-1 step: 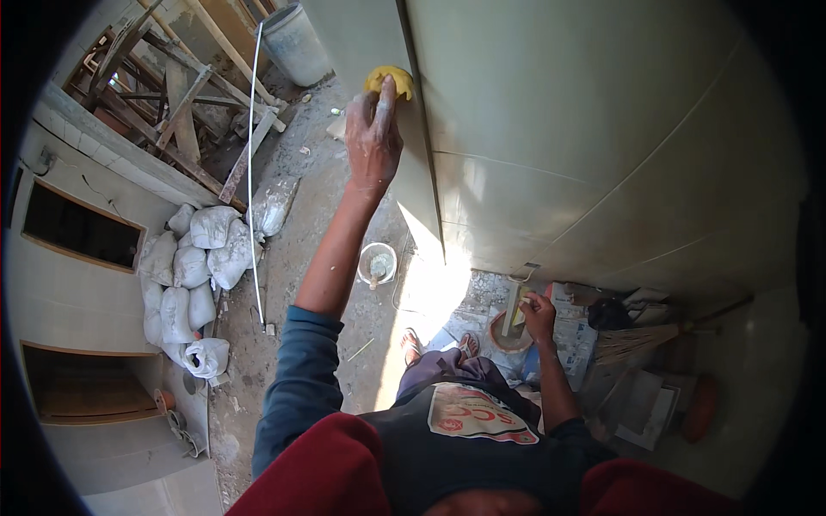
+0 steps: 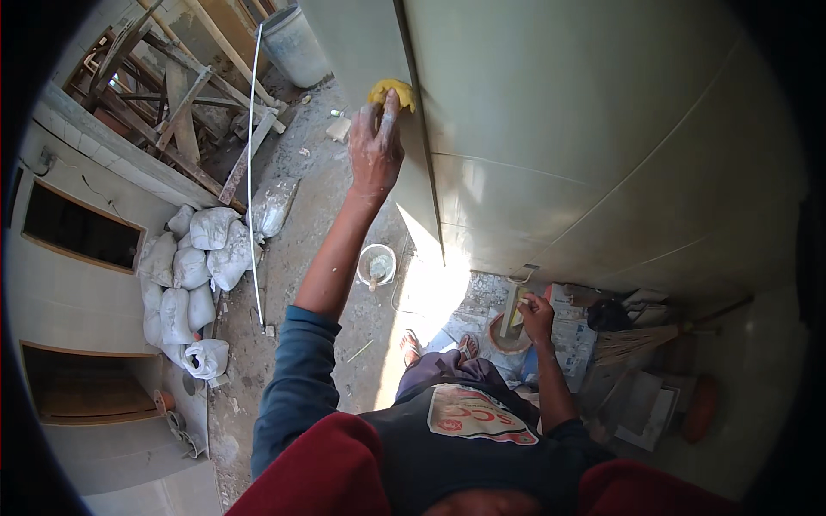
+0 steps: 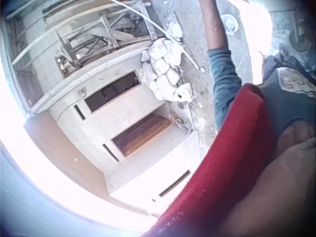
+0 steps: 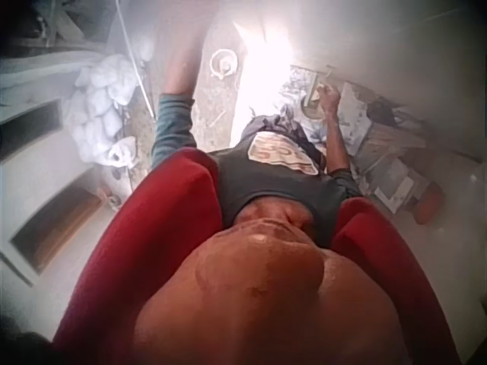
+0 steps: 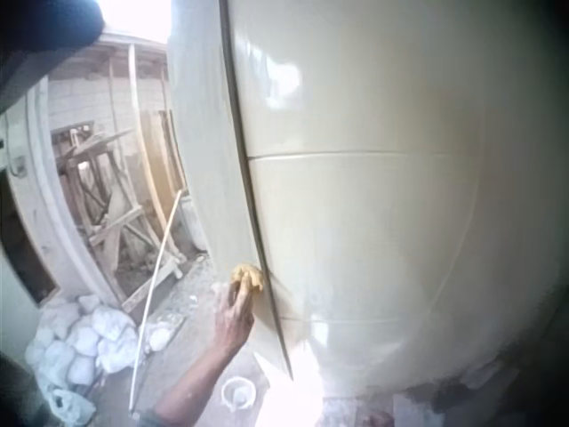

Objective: The person applies plaster to the corner and seams of a wall using a sponge and a trowel.

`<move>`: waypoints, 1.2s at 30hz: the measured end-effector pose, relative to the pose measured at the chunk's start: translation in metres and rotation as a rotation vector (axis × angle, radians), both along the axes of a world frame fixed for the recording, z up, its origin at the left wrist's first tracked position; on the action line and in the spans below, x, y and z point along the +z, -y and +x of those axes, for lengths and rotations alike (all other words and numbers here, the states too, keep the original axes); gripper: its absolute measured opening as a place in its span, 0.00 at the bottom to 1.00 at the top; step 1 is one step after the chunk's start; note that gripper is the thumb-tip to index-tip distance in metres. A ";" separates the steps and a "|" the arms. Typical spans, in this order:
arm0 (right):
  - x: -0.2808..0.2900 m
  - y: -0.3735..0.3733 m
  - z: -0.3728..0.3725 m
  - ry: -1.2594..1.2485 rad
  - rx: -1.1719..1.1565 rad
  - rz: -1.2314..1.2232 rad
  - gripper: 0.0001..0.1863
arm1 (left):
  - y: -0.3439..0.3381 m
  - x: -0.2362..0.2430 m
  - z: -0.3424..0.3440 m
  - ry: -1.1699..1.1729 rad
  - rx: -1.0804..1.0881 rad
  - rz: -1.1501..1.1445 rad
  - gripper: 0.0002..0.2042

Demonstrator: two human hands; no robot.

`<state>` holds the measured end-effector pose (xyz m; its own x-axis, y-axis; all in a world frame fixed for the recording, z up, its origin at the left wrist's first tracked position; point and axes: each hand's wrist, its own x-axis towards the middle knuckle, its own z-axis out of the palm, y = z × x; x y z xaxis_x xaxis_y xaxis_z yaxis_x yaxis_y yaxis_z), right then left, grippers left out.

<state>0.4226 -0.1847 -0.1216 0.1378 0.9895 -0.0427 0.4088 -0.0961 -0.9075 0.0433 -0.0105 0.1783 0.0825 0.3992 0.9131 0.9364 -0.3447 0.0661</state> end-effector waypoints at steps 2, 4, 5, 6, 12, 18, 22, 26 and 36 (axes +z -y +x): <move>0.003 0.001 -0.002 0.026 0.000 -0.009 0.14 | 0.008 -0.033 -0.001 -0.032 0.019 -0.048 0.26; 0.002 0.006 -0.004 0.047 0.011 0.002 0.14 | 0.022 -0.052 -0.003 0.088 -0.014 -0.127 0.25; -0.001 0.003 -0.002 0.044 0.003 0.000 0.14 | 0.019 -0.040 0.000 0.084 -0.022 -0.129 0.25; -0.006 0.004 0.004 0.055 -0.002 -0.014 0.15 | 0.016 -0.017 0.011 0.115 -0.036 -0.007 0.24; 0.008 -0.007 -0.005 0.057 -0.002 -0.035 0.15 | 0.000 0.048 0.013 -0.076 0.015 0.073 0.25; 0.013 -0.012 -0.013 0.070 0.034 -0.033 0.16 | 0.002 -0.048 0.014 -0.059 -0.028 -0.112 0.28; 0.023 -0.019 -0.020 0.021 0.067 -0.017 0.16 | 0.010 -0.100 0.022 0.041 -0.063 -0.196 0.28; 0.083 -0.056 -0.057 -0.016 0.165 0.120 0.16 | 0.029 -0.165 0.016 0.109 -0.041 -0.404 0.29; 0.348 -0.198 -0.173 -0.123 0.347 0.874 0.15 | 0.207 -0.312 -0.002 0.510 0.253 -0.668 0.22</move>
